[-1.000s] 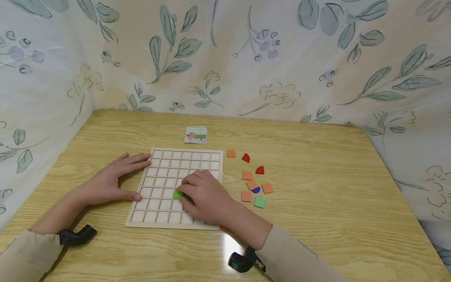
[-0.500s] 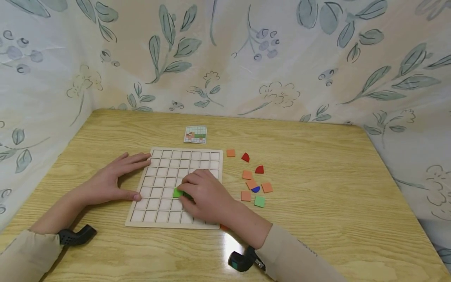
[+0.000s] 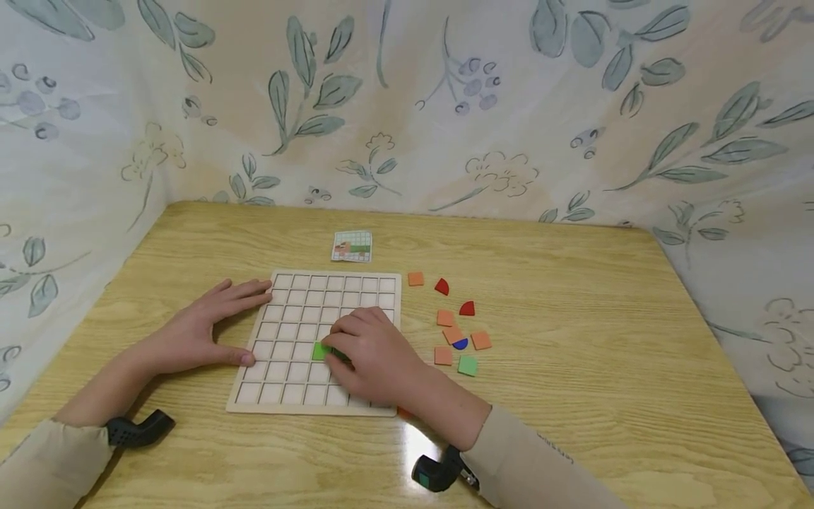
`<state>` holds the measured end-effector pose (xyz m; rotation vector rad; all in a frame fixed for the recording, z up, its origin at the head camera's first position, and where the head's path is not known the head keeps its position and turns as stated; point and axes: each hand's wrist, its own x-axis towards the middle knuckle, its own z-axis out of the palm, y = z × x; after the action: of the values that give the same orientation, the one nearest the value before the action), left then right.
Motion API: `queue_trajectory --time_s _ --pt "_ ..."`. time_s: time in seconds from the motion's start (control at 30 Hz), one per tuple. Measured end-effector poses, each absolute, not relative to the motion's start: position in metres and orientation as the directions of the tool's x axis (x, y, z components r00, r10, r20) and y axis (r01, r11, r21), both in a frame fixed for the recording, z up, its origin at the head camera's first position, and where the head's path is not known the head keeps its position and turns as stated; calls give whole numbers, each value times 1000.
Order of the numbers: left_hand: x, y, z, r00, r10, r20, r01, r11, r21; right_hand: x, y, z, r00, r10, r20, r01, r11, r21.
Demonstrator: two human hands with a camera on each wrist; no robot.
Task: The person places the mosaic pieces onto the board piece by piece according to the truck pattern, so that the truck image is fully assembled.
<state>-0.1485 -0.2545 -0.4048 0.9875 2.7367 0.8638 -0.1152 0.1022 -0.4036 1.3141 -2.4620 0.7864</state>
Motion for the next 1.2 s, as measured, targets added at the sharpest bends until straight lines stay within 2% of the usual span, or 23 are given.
queue_trajectory --time_s 0.4,0.7,1.2 --pt "-148 -255 -404 -776 622 100 570 625 534 -109 123 -399 -620 -636 460 -784 524 -333" --pt "-147 -255 -404 -776 624 94 567 624 537 -103 150 -405 -626 -603 495 -775 550 -310" --pt "-147 -257 -409 -774 626 96 569 621 539 -92 199 -412 -663 -518 541 -735 589 -337"
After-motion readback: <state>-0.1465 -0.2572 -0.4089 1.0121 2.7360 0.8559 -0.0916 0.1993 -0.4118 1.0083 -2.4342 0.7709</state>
